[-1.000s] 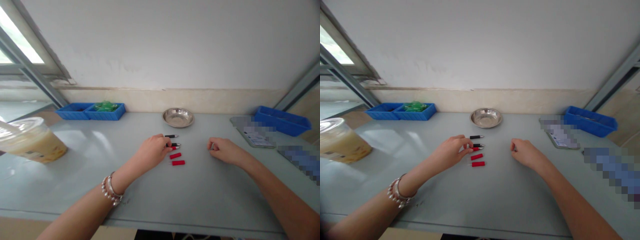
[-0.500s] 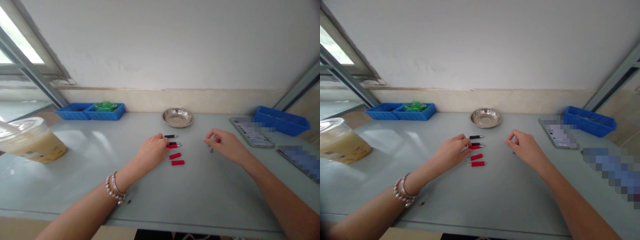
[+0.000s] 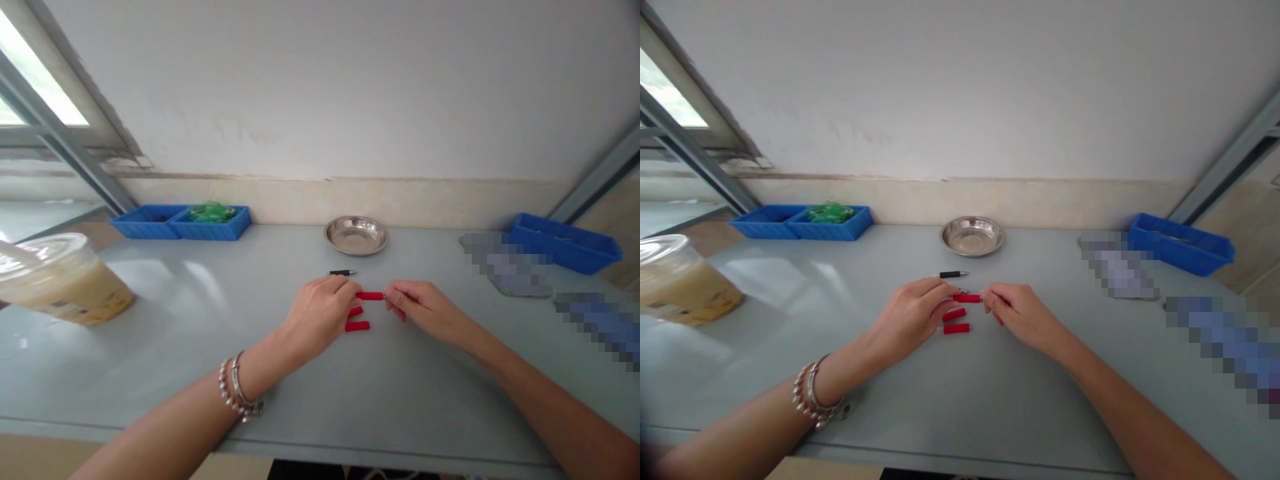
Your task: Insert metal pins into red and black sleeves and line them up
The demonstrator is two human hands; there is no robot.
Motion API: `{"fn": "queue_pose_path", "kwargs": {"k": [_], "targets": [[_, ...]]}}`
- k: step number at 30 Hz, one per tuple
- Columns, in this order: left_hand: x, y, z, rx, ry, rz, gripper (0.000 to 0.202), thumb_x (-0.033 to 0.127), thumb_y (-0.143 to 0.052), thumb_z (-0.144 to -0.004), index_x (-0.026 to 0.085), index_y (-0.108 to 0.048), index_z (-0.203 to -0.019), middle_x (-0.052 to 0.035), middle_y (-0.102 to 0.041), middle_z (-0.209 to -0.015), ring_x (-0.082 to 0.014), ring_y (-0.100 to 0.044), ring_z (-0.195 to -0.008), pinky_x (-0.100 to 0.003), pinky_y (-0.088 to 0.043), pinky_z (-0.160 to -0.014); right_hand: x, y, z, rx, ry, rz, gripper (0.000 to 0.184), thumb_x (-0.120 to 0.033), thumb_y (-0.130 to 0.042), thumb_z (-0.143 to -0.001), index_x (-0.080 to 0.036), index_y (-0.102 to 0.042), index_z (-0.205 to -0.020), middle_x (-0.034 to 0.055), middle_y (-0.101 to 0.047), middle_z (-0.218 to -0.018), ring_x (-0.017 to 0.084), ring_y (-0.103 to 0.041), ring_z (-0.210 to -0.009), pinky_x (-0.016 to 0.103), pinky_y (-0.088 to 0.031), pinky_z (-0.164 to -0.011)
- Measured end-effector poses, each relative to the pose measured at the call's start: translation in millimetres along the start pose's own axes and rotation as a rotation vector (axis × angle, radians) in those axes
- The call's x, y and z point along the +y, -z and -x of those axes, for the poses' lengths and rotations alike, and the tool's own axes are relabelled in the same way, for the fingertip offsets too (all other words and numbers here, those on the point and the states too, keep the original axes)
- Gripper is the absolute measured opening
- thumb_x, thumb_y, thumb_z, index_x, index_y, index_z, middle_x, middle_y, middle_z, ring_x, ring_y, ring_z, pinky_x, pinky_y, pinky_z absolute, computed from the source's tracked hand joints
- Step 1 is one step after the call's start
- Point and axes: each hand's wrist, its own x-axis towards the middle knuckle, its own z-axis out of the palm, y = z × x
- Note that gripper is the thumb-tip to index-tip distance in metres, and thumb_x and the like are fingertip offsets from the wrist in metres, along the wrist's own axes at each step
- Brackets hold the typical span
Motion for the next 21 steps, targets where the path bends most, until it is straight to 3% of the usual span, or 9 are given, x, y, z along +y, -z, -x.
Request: {"fn": "queue_pose_path", "kwargs": {"k": [4, 7, 10, 16, 21], "targets": [[-0.1, -2.2, 0.0, 0.023, 0.001, 0.002, 0.024, 0.027, -0.037, -0.084, 0.018, -0.058, -0.091, -0.0024, -0.059, -0.075, -0.0107, -0.055, -0.070, -0.022, -0.044, -0.062, 1.7, -0.7, -0.2, 0.024, 0.018, -0.038, 0.031, -0.038, -0.038, -0.081, -0.013, -0.048, -0.065, -0.0015, -0.046, -0.056, 0.004, -0.038, -0.052, 0.015, -0.029, -0.051], [0.1, -3.8, -0.2, 0.042, 0.022, 0.009, 0.024, 0.027, -0.037, -0.085, 0.018, -0.058, -0.091, -0.0024, -0.059, -0.074, -0.0098, -0.055, -0.068, -0.020, -0.044, -0.061, 4.3, -1.3, -0.8, 0.042, 0.015, -0.102, 0.025, -0.038, -0.044, -0.077, -0.014, -0.049, -0.073, -0.0018, -0.046, -0.059, 0.004, -0.039, -0.053, 0.015, -0.030, -0.050], [0.9, -3.6, -0.4, 0.043, 0.031, 0.018, 0.023, 0.027, -0.038, -0.084, 0.018, -0.058, -0.091, -0.0026, -0.059, -0.074, -0.0097, -0.055, -0.068, -0.020, -0.044, -0.061, 5.4, -1.0, -1.1, 0.060, -0.021, -0.124, 0.031, -0.044, -0.049, -0.073, -0.015, -0.050, -0.083, -0.0015, -0.048, -0.062, 0.005, -0.041, -0.054, 0.015, -0.031, -0.050], [2.2, -2.2, 0.1, 0.042, 0.030, 0.028, 0.022, 0.026, -0.039, -0.084, 0.019, -0.058, -0.093, -0.0031, -0.060, -0.076, -0.0098, -0.056, -0.073, -0.020, -0.045, -0.063, 1.0, 0.5, 0.1, 0.055, 0.020, -0.053, 0.039, -0.043, -0.034, -0.082, -0.012, -0.051, -0.063, 0.0009, -0.051, -0.061, 0.005, -0.042, -0.056, 0.016, -0.030, -0.053], [1.8, -3.2, -0.5, 0.046, 0.049, 0.030, 0.024, 0.029, -0.037, -0.085, 0.018, -0.058, -0.091, -0.0032, -0.060, -0.075, -0.0098, -0.056, -0.071, -0.021, -0.045, -0.063, 2.9, -0.7, -0.7, 0.084, -0.013, -0.159, 0.029, -0.041, -0.050, -0.073, -0.016, -0.052, -0.086, -0.0017, -0.051, -0.062, 0.004, -0.041, -0.053, 0.015, -0.032, -0.050]]}}
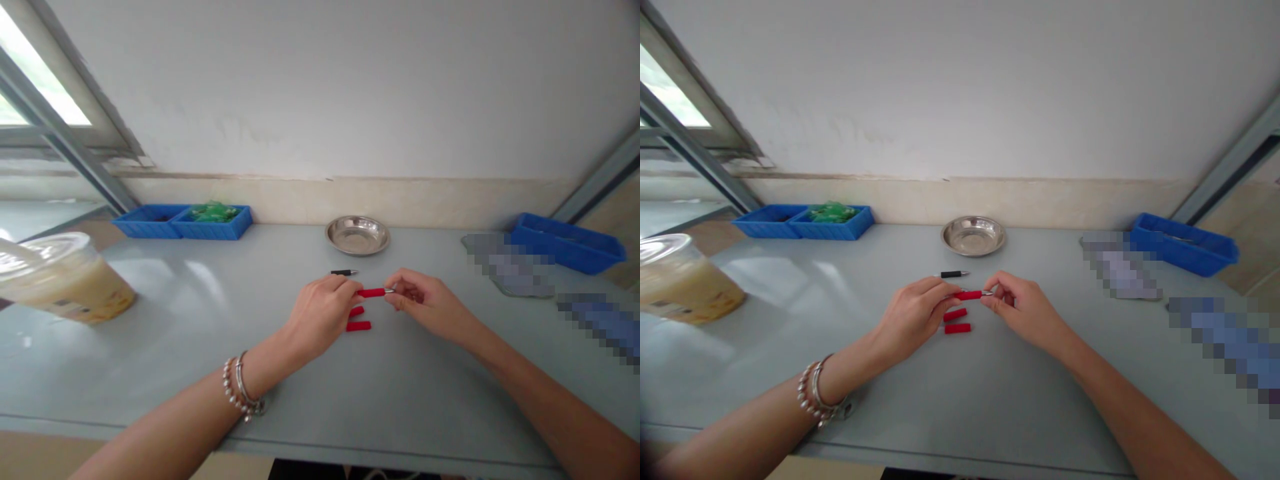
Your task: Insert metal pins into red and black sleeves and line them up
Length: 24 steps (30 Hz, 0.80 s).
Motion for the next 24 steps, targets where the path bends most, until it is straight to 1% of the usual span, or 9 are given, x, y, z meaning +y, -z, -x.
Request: {"fn": "queue_pose_path", "kwargs": {"k": [3, 7, 10, 13, 15, 17, 20, 22, 24], "targets": [[0, 0.5, 0, -0.009, 0.006, 0.011, 0.025, 0.028, -0.036, -0.085, 0.018, -0.058, -0.092, -0.0034, -0.060, -0.076, -0.0101, -0.056, -0.072, -0.021, -0.045, -0.064, 0, -2, 0, -0.015, -0.032, -0.112, 0.039, -0.045, -0.054, -0.069, -0.016, -0.048, -0.094, -0.0015, -0.053, -0.062, 0.004, -0.042, -0.050, 0.014, -0.032, -0.046], [0, 1.2, 1, -0.027, -0.006, 0.010, 0.024, 0.025, -0.036, -0.085, 0.018, -0.058, -0.093, -0.0037, -0.059, -0.076, -0.0103, -0.056, -0.073, -0.021, -0.045, -0.064, -4, -4, 0, -0.039, -0.065, -0.232, 0.033, -0.046, -0.044, -0.076, -0.013, -0.047, -0.080, 0.0016, -0.058, -0.064, 0.002, -0.040, -0.042, 0.014, -0.031, -0.041], [1, 1.1, 1, -0.044, 0.011, 0.034, 0.025, 0.025, -0.036, -0.085, 0.018, -0.058, -0.093, -0.0038, -0.060, -0.077, -0.0105, -0.056, -0.072, -0.022, -0.045, -0.064, -6, -5, 0, -0.005, -0.062, -0.282, 0.027, -0.040, -0.049, -0.074, -0.013, -0.047, -0.076, 0.0028, -0.060, -0.068, 0.002, -0.044, -0.044, 0.015, -0.036, -0.043], [1, 1.7, -1, -0.036, 0.064, 0.132, 0.023, 0.026, -0.039, -0.084, 0.017, -0.057, -0.095, -0.0041, -0.062, -0.082, -0.0102, -0.057, -0.073, -0.022, -0.045, -0.065, -7, -5, 0, 0.055, -0.038, -0.302, 0.024, -0.035, -0.054, -0.071, -0.012, -0.049, -0.076, 0.0024, -0.060, -0.066, 0.003, -0.048, -0.048, 0.016, -0.040, -0.047], [1, 2.8, -3, -0.052, 0.127, 0.279, 0.021, 0.025, -0.043, -0.082, 0.017, -0.057, -0.095, -0.0024, -0.063, -0.080, -0.0082, -0.057, -0.068, -0.020, -0.044, -0.063, -8, -3, 1, 0.090, -0.010, -0.293, 0.023, -0.033, -0.057, -0.068, -0.012, -0.051, -0.074, 0.0011, -0.058, -0.060, 0.004, -0.050, -0.049, 0.016, -0.042, -0.049], [-1, 4.6, -7, -0.114, 0.205, 0.495, 0.021, 0.025, -0.046, -0.080, 0.016, -0.056, -0.096, -0.0006, -0.064, -0.073, -0.0060, -0.055, -0.060, -0.017, -0.043, -0.058, -8, 0, 2, 0.117, 0.030, -0.281, 0.022, -0.032, -0.059, -0.067, -0.012, -0.052, -0.072, 0.0007, -0.057, -0.058, 0.005, -0.052, -0.052, 0.017, -0.043, -0.052], [-7, 9.0, -11, -0.223, 0.316, 0.764, 0.028, 0.029, -0.044, -0.081, 0.013, -0.051, -0.103, -0.0017, -0.065, -0.070, -0.0063, -0.056, -0.058, -0.015, -0.041, -0.052, -7, 7, 4, 0.164, 0.090, -0.254, 0.022, -0.033, -0.059, -0.068, -0.012, -0.052, -0.071, 0.0029, -0.060, -0.064, 0.007, -0.056, -0.058, 0.018, -0.045, -0.057], [-10, 12.9, -13, -0.260, 0.357, 0.773, 0.029, 0.029, -0.044, -0.080, 0.013, -0.052, -0.103, -0.0022, -0.065, -0.071, -0.0074, -0.057, -0.060, -0.016, -0.041, -0.052, -5, 13, 4, 0.224, 0.101, -0.147, 0.023, -0.034, -0.057, -0.069, -0.012, -0.054, -0.073, 0.0035, -0.060, -0.066, 0.007, -0.055, -0.058, 0.018, -0.044, -0.055], [-13, 16.3, -14, -0.256, 0.352, 0.613, 0.023, 0.029, -0.047, -0.078, 0.016, -0.057, -0.096, -0.0010, -0.065, -0.070, -0.0083, -0.057, -0.063, -0.017, -0.042, -0.056, -2, 19, 3, 0.284, 0.075, 0.042, 0.020, -0.033, -0.056, -0.070, -0.013, -0.056, -0.074, 0.0027, -0.059, -0.065, 0.007, -0.053, -0.056, 0.018, -0.042, -0.053]]}}
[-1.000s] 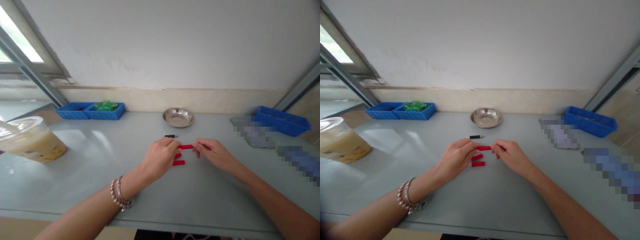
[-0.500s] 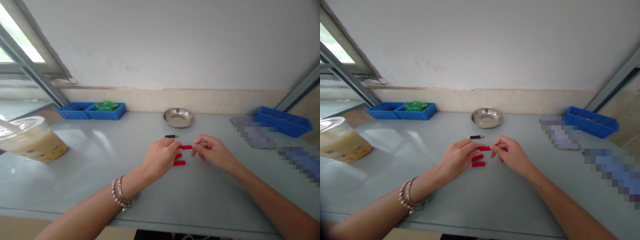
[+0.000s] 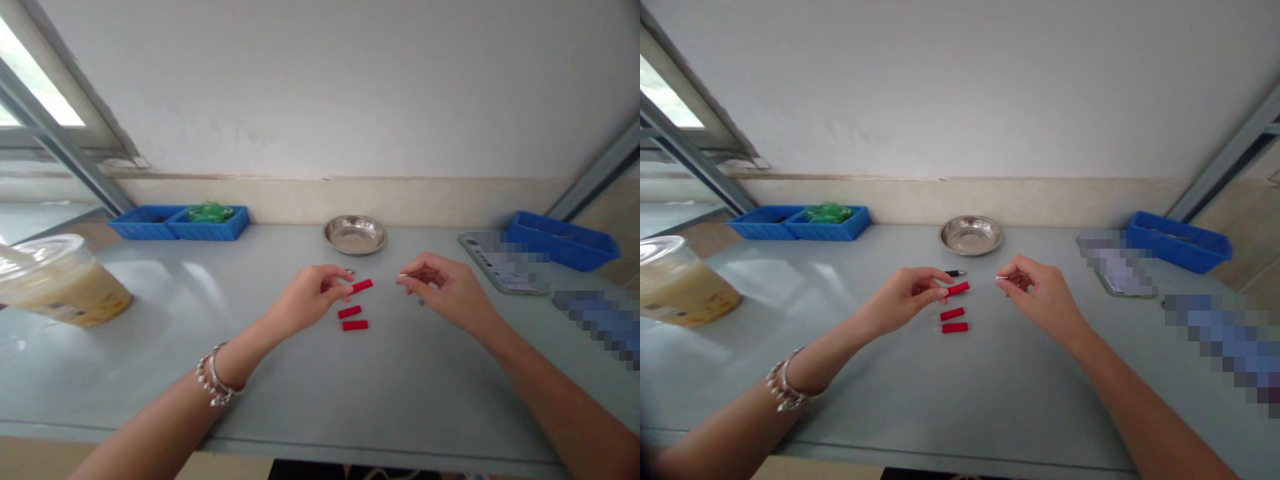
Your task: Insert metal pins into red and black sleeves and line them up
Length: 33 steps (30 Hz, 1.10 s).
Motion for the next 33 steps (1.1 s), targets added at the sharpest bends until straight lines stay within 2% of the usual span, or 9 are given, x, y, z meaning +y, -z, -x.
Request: {"fn": "queue_pose_path", "kwargs": {"k": [4, 8, 11, 15, 19, 23, 29, 33], "targets": [[-4, 2.5, 0, 0.117, -0.020, -0.451, 0.018, 0.026, -0.047, -0.077, 0.020, -0.063, -0.083, -0.0021, -0.064, -0.076, -0.0122, -0.057, -0.068, -0.024, -0.042, -0.065, 9, 6, -4, -0.016, -0.061, 0.309, 0.012, -0.024, -0.054, -0.070, -0.014, -0.059, -0.074, 0.0014, -0.059, -0.064, 0.007, -0.051, -0.054, 0.019, -0.039, -0.055], [-10, -0.9, 0, 0.044, -0.009, -0.619, 0.018, 0.026, -0.046, -0.077, 0.020, -0.062, -0.084, -0.0045, -0.063, -0.079, -0.0170, -0.057, -0.076, -0.028, -0.043, -0.068, 12, 4, -7, -0.116, -0.156, 0.430, 0.013, -0.019, -0.052, -0.070, -0.016, -0.062, -0.077, 0.0019, -0.061, -0.066, 0.009, -0.055, -0.059, 0.021, -0.040, -0.058], [-12, -3.2, 1, 0.020, -0.050, -0.676, 0.015, 0.022, -0.047, -0.076, 0.019, -0.061, -0.081, -0.0050, -0.061, -0.079, -0.0176, -0.056, -0.080, -0.028, -0.044, -0.068, 13, 2, -8, -0.148, -0.135, 0.496, 0.015, -0.019, -0.050, -0.072, -0.016, -0.063, -0.079, 0.0025, -0.062, -0.068, 0.010, -0.055, -0.060, 0.022, -0.040, -0.060], [-10, -4.0, 2, 0.014, -0.071, -0.710, 0.014, 0.024, -0.049, -0.076, 0.018, -0.061, -0.079, -0.0056, -0.059, -0.082, -0.0169, -0.055, -0.079, -0.028, -0.044, -0.068, 20, -1, -7, -0.151, -0.021, 0.624, 0.013, -0.021, -0.051, -0.073, -0.016, -0.063, -0.072, 0.0043, -0.062, -0.072, 0.012, -0.054, -0.065, 0.025, -0.038, -0.064], [-10, -2.4, 1, 0.030, -0.056, -0.695, 0.019, 0.025, -0.044, -0.079, 0.019, -0.061, -0.088, -0.0055, -0.057, -0.085, -0.0146, -0.054, -0.076, -0.028, -0.044, -0.069, 32, -3, -5, -0.184, 0.042, 0.741, 0.012, -0.023, -0.053, -0.072, -0.016, -0.063, -0.069, 0.0058, -0.057, -0.071, 0.015, -0.049, -0.073, 0.028, -0.036, -0.069], [-15, -0.9, -2, 0.078, -0.022, -0.700, 0.023, 0.025, -0.043, -0.080, 0.019, -0.058, -0.096, -0.0062, -0.055, -0.089, -0.0147, -0.053, -0.079, -0.029, -0.044, -0.072, 39, -3, -2, -0.186, 0.042, 0.719, 0.010, -0.020, -0.053, -0.072, -0.016, -0.062, -0.071, 0.0059, -0.052, -0.073, 0.014, -0.047, -0.073, 0.027, -0.035, -0.072], [-28, -2.3, -7, 0.078, -0.042, -0.705, 0.021, 0.028, -0.046, -0.078, 0.019, -0.059, -0.091, -0.0052, -0.053, -0.088, -0.0148, -0.053, -0.079, -0.028, -0.044, -0.070, 35, -2, -1, -0.094, 0.070, 0.671, 0.018, -0.027, -0.055, -0.072, -0.017, -0.061, -0.086, 0.0050, -0.049, -0.077, 0.012, -0.046, -0.071, 0.025, -0.036, -0.070], [-25, -3.6, -8, 0.104, -0.072, -0.721, 0.020, 0.025, -0.045, -0.078, 0.016, -0.060, -0.087, -0.0056, -0.053, -0.087, -0.0138, -0.053, -0.077, -0.026, -0.044, -0.068, 24, -3, -2, -0.057, 0.065, 0.590, 0.022, -0.032, -0.051, -0.075, -0.016, -0.061, -0.086, 0.0050, -0.049, -0.075, 0.012, -0.047, -0.071, 0.024, -0.036, -0.069]]}}
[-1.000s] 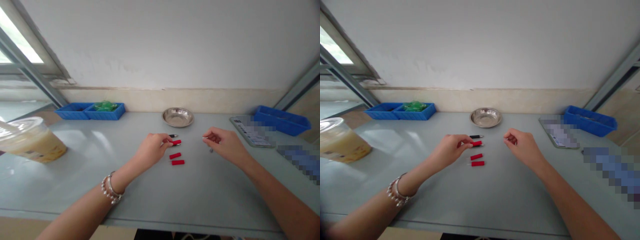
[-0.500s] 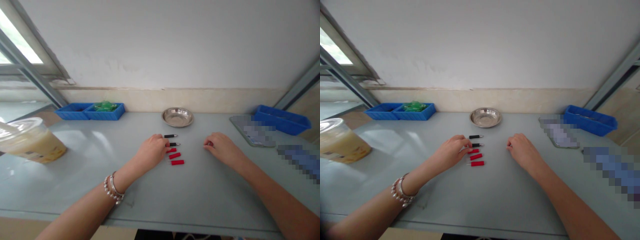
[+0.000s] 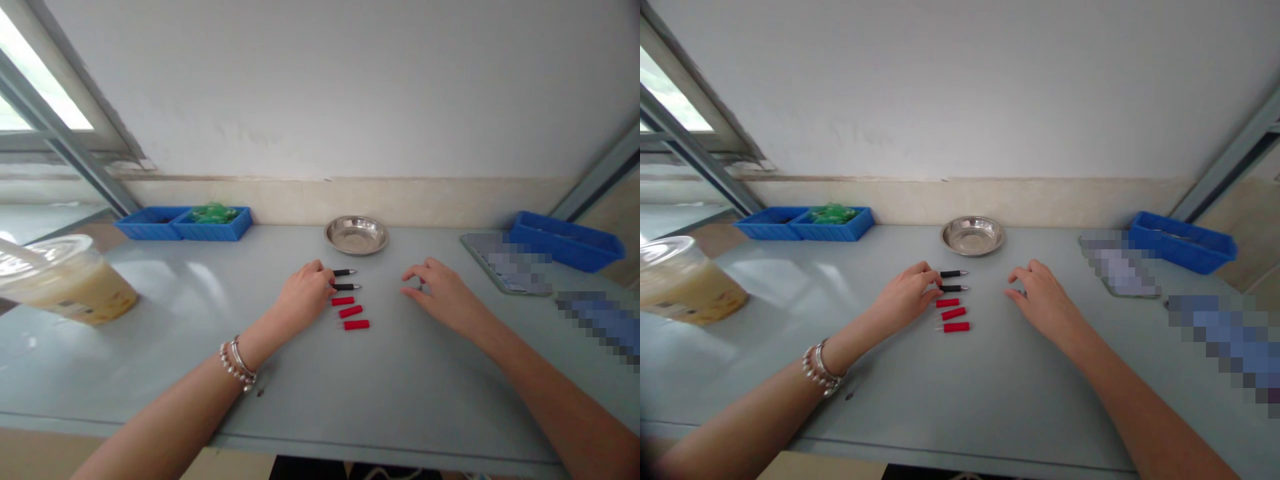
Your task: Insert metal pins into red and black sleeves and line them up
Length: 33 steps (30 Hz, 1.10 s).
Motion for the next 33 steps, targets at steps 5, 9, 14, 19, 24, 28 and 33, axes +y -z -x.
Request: {"fn": "queue_pose_path", "kwargs": {"k": [5, 9, 14, 19, 24, 28, 33], "targets": [[11, 6.9, 2, 0.156, -0.057, 0.011, 0.020, 0.025, -0.043, -0.081, 0.017, -0.056, -0.093, -0.0046, -0.055, -0.093, -0.0124, -0.053, -0.078, -0.026, -0.044, -0.071, -17, 3, 0, -0.101, -0.019, -0.287, 0.032, -0.042, -0.041, -0.080, -0.017, -0.059, -0.088, 0.0025, -0.054, -0.073, 0.007, -0.044, -0.061, 0.019, -0.033, -0.059], [18, 6.3, 7, 0.231, -0.152, 0.013, 0.021, 0.025, -0.040, -0.082, 0.017, -0.055, -0.094, -0.0028, -0.059, -0.086, -0.0130, -0.054, -0.077, -0.027, -0.044, -0.071, -27, 0, 0, -0.252, -0.013, -0.446, 0.043, -0.048, -0.031, -0.082, -0.014, -0.057, -0.080, 0.0005, -0.050, -0.064, 0.006, -0.041, -0.056, 0.017, -0.029, -0.053], [22, 5.1, 12, 0.295, -0.255, 0.008, 0.021, 0.024, -0.038, -0.083, 0.016, -0.056, -0.091, -0.0030, -0.060, -0.078, -0.0121, -0.052, -0.071, -0.025, -0.042, -0.066, -29, -3, 0, -0.304, -0.030, -0.535, 0.046, -0.050, -0.028, -0.082, -0.013, -0.055, -0.074, 0.0008, -0.050, -0.064, 0.006, -0.043, -0.058, 0.017, -0.031, -0.055], [23, 5.0, 13, 0.332, -0.294, -0.002, 0.019, 0.023, -0.040, -0.083, 0.017, -0.057, -0.087, -0.0022, -0.059, -0.075, -0.0113, -0.048, -0.068, -0.024, -0.040, -0.062, -30, -2, 1, -0.270, 0.000, -0.566, 0.048, -0.048, -0.025, -0.084, -0.012, -0.047, -0.062, 0.0009, -0.048, -0.060, 0.006, -0.041, -0.058, 0.017, -0.031, -0.057], [23, 4.0, 13, 0.343, -0.299, 0.018, 0.018, 0.023, -0.040, -0.083, 0.016, -0.056, -0.086, -0.0020, -0.058, -0.072, -0.0107, -0.046, -0.066, -0.023, -0.039, -0.061, -31, -3, 2, -0.209, 0.021, -0.480, 0.042, -0.043, -0.030, -0.084, -0.012, -0.045, -0.061, -0.0005, -0.044, -0.057, 0.005, -0.038, -0.056, 0.017, -0.028, -0.055], [23, 3.9, 13, 0.324, -0.283, 0.038, 0.019, 0.022, -0.040, -0.083, 0.016, -0.057, -0.088, -0.0021, -0.058, -0.072, -0.0106, -0.046, -0.066, -0.023, -0.039, -0.061, -30, -1, 3, -0.160, 0.066, -0.417, 0.034, -0.042, -0.036, -0.082, -0.013, -0.047, -0.068, -0.0013, -0.045, -0.059, 0.005, -0.038, -0.056, 0.016, -0.028, -0.055], [23, 3.2, 12, 0.331, -0.265, 0.043, 0.019, 0.022, -0.040, -0.083, 0.016, -0.057, -0.089, -0.0023, -0.059, -0.073, -0.0109, -0.047, -0.067, -0.023, -0.040, -0.062, -30, 1, 3, -0.141, -0.015, -0.445, 0.035, -0.049, -0.044, -0.076, -0.016, -0.052, -0.085, -0.0017, -0.049, -0.064, 0.005, -0.039, -0.055, 0.016, -0.030, -0.054]]}}
